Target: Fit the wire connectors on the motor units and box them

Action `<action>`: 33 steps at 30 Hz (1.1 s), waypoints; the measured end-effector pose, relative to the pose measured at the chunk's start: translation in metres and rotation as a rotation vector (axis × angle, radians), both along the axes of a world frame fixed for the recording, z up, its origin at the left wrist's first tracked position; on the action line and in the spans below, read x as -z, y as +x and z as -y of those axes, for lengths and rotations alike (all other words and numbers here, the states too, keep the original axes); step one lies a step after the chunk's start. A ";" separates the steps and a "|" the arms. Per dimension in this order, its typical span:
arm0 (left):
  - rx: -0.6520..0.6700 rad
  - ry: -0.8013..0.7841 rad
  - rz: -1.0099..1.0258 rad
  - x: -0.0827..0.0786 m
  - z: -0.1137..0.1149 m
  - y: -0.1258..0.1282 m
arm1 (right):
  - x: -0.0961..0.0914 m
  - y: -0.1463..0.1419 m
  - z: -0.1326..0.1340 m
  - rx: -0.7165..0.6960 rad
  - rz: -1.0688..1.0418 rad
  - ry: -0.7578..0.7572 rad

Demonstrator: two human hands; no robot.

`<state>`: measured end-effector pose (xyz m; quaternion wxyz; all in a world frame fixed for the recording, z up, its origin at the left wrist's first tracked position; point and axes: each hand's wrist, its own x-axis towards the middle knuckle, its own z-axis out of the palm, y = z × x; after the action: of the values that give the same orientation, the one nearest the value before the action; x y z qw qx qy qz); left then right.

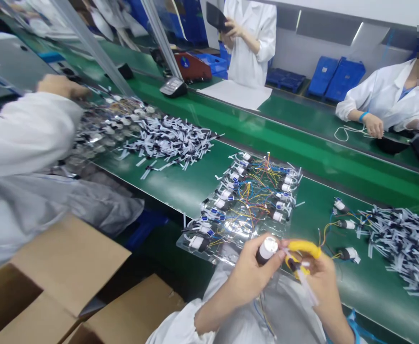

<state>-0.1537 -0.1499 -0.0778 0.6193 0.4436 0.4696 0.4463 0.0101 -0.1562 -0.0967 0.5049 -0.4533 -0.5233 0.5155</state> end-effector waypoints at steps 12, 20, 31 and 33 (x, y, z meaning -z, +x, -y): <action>0.102 0.117 -0.319 0.006 0.009 -0.004 | -0.002 0.012 -0.004 -0.105 0.437 0.379; 0.042 0.127 -0.407 0.000 0.006 -0.004 | 0.003 0.016 -0.006 -0.049 -0.064 -0.066; 0.007 0.197 -0.584 0.003 0.004 -0.005 | 0.002 -0.003 -0.018 -0.133 -0.004 -0.116; 0.003 0.185 -0.594 0.002 0.004 -0.007 | 0.000 -0.004 -0.021 -0.154 0.010 -0.090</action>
<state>-0.1604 -0.1538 -0.0801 0.4127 0.6098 0.5866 0.3372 0.0060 -0.1355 -0.0970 0.4404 -0.4366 -0.5352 0.5735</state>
